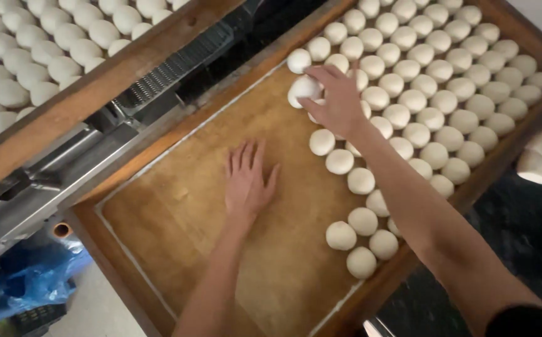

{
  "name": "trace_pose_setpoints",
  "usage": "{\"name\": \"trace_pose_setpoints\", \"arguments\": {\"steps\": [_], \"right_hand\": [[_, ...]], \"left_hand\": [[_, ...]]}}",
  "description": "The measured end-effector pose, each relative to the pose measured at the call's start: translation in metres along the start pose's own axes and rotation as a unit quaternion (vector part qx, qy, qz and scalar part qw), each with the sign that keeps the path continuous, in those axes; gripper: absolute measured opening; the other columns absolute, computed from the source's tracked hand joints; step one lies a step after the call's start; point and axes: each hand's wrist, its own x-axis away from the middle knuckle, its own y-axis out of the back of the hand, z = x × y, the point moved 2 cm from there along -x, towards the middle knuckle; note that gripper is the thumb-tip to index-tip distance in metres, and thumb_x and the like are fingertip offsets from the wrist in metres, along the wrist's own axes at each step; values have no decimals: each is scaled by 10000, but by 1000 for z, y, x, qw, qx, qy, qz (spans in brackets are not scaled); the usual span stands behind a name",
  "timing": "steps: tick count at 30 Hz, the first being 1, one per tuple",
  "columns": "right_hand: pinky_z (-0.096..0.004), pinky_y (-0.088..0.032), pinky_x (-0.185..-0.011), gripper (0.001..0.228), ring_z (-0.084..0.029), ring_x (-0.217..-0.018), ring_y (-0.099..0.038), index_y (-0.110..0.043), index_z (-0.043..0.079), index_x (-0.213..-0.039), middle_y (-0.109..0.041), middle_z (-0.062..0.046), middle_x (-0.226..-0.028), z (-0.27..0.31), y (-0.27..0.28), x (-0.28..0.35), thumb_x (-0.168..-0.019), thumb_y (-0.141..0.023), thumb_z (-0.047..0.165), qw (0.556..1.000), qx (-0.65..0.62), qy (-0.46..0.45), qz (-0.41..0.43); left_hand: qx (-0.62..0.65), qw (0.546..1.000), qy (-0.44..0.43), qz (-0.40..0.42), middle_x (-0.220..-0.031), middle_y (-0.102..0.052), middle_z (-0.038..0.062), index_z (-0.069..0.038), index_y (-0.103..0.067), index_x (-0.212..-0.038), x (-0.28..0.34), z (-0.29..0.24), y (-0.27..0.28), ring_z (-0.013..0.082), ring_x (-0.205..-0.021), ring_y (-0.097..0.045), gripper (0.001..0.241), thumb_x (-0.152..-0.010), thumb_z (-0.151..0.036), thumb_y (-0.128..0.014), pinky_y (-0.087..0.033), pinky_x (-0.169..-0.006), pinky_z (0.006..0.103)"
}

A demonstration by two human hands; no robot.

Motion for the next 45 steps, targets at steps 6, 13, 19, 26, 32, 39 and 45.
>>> {"name": "trace_pose_setpoints", "arguments": {"steps": [6,13,19,26,32,39,45], "right_hand": [[-752,-108,-1079,476,-235,-1297,-588,-697,234,-1289,-641,-32,-1415,-31,-96,-49,-872,-663,463,989,136,-28,51],[-483,-492,-1036,309,-236,-1082,-732,-742,215,-1184,-769,-24,-1118,-76,87,90,-880,-790,185,941,-94,-264,-190],[-354,-564,-722,96,-172,-749,-705,-783,151,-985,-718,-64,-918,-203,208,293,-921,-775,221,802,192,-424,-374],[-502,-492,-815,271,-403,-918,-615,-683,149,-974,-646,-115,-1008,-255,213,327,-723,-731,240,791,233,-506,-254],[-323,-477,-759,237,-151,-824,-598,-659,126,-1054,-652,-29,-934,-80,261,379,-849,-712,233,852,62,-459,-245],[-488,-452,-822,352,-359,-994,-560,-757,209,-1091,-593,-88,-1071,-19,222,474,-872,-788,483,894,275,-349,-60],[-449,-425,-878,288,-313,-926,-595,-640,77,-918,-634,-111,-936,-12,179,420,-953,-733,347,908,138,-373,-131]], "left_hand": [[-17,1000,7,20,-1389,-626,159,-60,-586,-1406,-6,-2,9,358,-1309,-539,608,-962,-475,-610,-338,-1182,517],[-55,996,-62,-17,-1309,-659,192,-61,-616,-1443,-7,-10,7,365,-1211,-629,681,-886,-444,-704,-468,-1103,515],[-65,996,-54,-37,-1391,-667,225,-17,-639,-1437,-4,-23,9,422,-1264,-622,586,-964,-360,-692,-412,-1168,573],[-71,991,-94,-69,-1394,-680,254,35,-660,-1435,0,-29,9,469,-1198,-661,586,-968,-310,-741,-453,-1145,589],[-62,990,-110,-60,-1393,-670,274,70,-673,-1410,0,-31,13,499,-1194,-617,535,-996,-259,-750,-462,-1095,602],[-44,989,-131,-47,-1346,-661,360,101,-658,-1446,7,-30,13,549,-1211,-585,502,-1062,-216,-720,-391,-1112,660],[-35,994,-100,4,-1419,-636,364,43,-616,-1519,10,-29,14,555,-1245,-568,535,-1094,-280,-661,-350,-1094,642]]}}
